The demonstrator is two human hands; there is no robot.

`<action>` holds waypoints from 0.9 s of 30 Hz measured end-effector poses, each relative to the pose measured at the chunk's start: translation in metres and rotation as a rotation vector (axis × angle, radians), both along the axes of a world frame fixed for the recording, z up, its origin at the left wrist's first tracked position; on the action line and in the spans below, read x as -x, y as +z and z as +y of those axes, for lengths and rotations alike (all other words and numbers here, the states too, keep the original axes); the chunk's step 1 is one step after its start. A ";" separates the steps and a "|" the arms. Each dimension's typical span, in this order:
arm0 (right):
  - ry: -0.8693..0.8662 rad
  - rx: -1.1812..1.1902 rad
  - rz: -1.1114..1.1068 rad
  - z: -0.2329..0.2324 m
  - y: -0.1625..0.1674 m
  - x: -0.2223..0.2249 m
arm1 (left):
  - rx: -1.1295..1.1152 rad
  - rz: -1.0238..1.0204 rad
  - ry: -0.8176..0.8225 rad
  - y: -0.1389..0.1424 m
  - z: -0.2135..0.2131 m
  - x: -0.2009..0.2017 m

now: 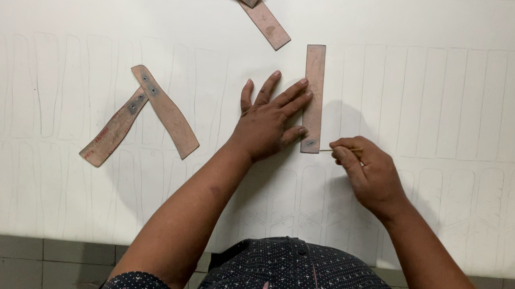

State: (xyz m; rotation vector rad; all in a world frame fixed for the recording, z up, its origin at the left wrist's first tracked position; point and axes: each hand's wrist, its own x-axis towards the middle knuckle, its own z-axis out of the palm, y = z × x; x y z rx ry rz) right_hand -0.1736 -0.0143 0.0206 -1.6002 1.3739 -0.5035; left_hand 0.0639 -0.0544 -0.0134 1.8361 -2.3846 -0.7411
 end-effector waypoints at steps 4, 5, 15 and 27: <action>0.082 0.002 0.055 0.004 0.001 -0.009 | 0.009 0.005 0.001 -0.002 0.000 -0.001; 0.085 0.006 0.048 0.004 0.000 -0.012 | 0.019 0.005 -0.002 -0.002 0.000 -0.001; 0.202 0.248 0.151 0.007 -0.006 -0.020 | -0.022 -0.010 0.005 0.010 -0.002 0.001; 0.148 0.534 0.147 -0.032 0.040 -0.017 | 0.046 0.214 0.203 -0.018 0.016 0.074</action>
